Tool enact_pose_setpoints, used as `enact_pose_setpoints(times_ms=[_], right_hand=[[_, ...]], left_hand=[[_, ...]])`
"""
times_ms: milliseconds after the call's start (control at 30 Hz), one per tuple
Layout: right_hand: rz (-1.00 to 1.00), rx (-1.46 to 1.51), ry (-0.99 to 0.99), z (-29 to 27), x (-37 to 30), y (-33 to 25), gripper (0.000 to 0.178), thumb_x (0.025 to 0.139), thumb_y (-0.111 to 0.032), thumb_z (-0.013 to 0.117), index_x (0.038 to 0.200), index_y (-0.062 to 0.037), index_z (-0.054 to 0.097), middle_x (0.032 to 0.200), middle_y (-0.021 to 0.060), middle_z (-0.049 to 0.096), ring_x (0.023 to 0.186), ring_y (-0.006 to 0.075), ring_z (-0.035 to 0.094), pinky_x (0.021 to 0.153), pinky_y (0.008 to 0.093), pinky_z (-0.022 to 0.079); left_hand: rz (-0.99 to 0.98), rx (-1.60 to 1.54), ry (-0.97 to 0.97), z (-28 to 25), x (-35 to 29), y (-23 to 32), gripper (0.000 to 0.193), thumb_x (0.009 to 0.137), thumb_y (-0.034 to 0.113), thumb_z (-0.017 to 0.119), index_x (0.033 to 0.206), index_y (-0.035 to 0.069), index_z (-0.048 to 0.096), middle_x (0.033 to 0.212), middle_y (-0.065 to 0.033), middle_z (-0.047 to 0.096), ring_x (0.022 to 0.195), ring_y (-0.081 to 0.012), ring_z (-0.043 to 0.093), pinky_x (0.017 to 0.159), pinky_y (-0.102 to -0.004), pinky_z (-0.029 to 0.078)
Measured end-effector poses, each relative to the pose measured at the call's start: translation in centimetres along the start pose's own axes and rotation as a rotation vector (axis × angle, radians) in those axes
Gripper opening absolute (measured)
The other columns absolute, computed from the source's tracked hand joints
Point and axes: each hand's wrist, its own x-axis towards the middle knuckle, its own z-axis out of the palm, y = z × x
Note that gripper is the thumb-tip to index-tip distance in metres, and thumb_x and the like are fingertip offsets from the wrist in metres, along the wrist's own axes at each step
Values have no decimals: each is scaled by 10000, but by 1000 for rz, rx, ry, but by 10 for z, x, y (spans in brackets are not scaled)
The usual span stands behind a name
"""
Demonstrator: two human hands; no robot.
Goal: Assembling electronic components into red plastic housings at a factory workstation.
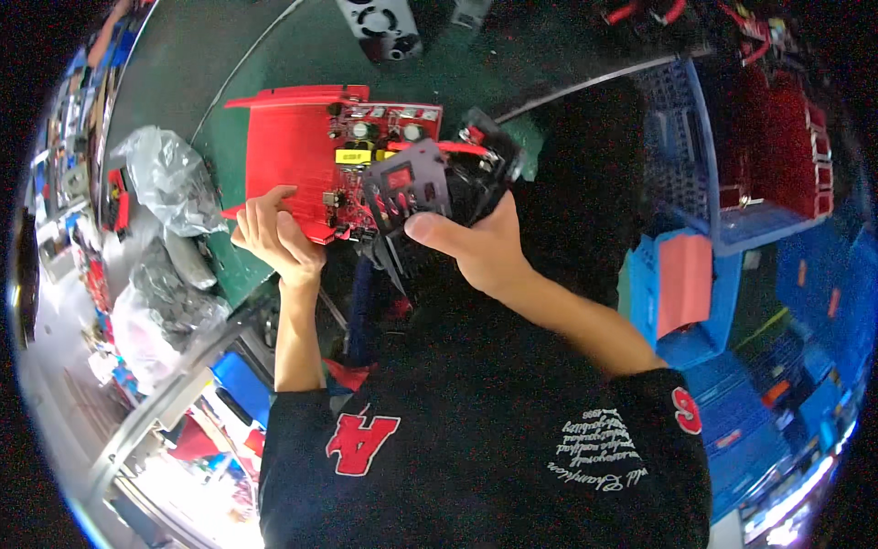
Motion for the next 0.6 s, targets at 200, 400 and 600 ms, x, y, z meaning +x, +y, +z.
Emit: enact_pose_setpoints(times_ms=[200, 400, 600], right_hand=[[-66, -49, -10, -1, 5, 2, 510, 734, -60, 655, 1218, -17, 499, 1046, 50, 620, 881, 147, 626, 793, 309, 522], [-55, -13, -31, -12, 7, 5, 477, 803, -105, 664, 1231, -7, 478, 1067, 72, 618, 920, 169, 640, 811, 338, 550], [-114, 8, -52, -14, 8, 7, 483, 856, -174, 684, 1249, -14, 455, 1077, 76, 610, 940, 184, 650, 819, 370, 572]], left_hand=[[212, -205, -102, -18, -5, 5, 616, 657, 612, 693, 955, 79, 609, 945, -89, 543, 928, -272, 499, 860, -384, 274], [248, -191, 52, 0, -6, 11, 491, 557, 460, 831, 855, 147, 599, 859, 5, 555, 816, -215, 512, 804, -368, 265], [228, -171, -45, -5, -4, 15, 367, 631, 390, 791, 816, 137, 601, 839, -11, 558, 810, -217, 487, 790, -367, 273]])
